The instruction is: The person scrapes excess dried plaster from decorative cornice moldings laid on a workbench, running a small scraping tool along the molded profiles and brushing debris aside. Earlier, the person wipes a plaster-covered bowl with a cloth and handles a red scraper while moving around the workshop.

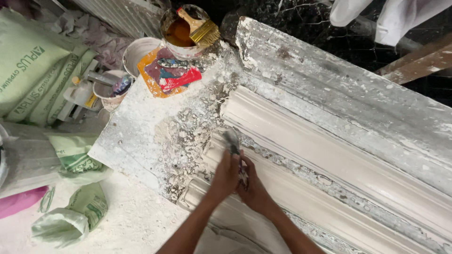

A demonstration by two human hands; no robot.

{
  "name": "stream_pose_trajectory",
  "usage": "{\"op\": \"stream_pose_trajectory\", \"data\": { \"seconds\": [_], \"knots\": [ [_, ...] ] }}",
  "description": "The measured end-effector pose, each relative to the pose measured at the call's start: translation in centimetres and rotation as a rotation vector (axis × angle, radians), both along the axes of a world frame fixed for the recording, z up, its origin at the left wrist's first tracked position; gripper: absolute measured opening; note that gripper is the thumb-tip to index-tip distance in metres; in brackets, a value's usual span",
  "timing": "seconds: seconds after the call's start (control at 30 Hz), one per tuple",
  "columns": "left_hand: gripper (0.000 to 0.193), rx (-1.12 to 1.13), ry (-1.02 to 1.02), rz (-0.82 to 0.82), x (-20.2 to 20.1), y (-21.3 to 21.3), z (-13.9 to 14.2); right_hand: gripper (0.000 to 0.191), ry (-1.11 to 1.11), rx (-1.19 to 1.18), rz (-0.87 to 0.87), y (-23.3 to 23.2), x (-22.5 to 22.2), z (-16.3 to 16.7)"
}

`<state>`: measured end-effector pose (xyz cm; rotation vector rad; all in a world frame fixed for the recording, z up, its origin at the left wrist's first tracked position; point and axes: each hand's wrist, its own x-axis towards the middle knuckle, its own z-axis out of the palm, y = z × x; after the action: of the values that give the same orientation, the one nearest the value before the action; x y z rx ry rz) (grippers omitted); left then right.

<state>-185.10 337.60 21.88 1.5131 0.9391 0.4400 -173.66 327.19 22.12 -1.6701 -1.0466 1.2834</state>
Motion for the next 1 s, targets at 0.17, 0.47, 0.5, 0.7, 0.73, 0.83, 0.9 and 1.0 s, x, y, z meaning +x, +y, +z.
{"op": "stream_pose_trajectory", "data": {
  "seconds": [0.17,0.47,0.5,0.7,0.73,0.83,0.9,1.0],
  "knots": [
    [0.053,1.074,0.178,-0.094,-1.6,-3.5,-3.6,0.062,-0.411,-0.327,0.227,-0.7,5.0,1.0],
    [0.039,0.789,0.609,-0.403,3.5,-3.9,-6.0,0.047,-0.786,-0.332,0.428,-1.4,9.4,0.9],
    [0.033,0.795,0.591,-0.419,4.3,-4.3,-6.1,0.05,-0.82,-0.323,0.457,-1.9,10.4,1.4],
    [0.039,0.886,0.711,-0.441,1.3,-0.4,-7.1,0.047,-0.809,-0.36,0.521,2.7,8.9,0.6],
    [0.041,0.896,0.77,-0.447,0.3,1.0,-7.3,0.046,-0.826,-0.316,0.513,4.0,7.8,0.2],
    [0.049,0.998,0.891,-0.494,0.1,1.7,-7.4,0.042,-0.835,-0.137,0.457,5.0,6.9,0.5],
    [0.043,1.01,0.856,-0.473,1.5,0.5,-7.5,0.042,-0.791,0.037,0.377,3.8,7.6,1.5],
    [0.025,0.952,0.712,-0.408,3.3,-1.3,-7.5,0.049,-0.805,-0.202,0.444,1.9,9.0,2.4]
  ]
}}
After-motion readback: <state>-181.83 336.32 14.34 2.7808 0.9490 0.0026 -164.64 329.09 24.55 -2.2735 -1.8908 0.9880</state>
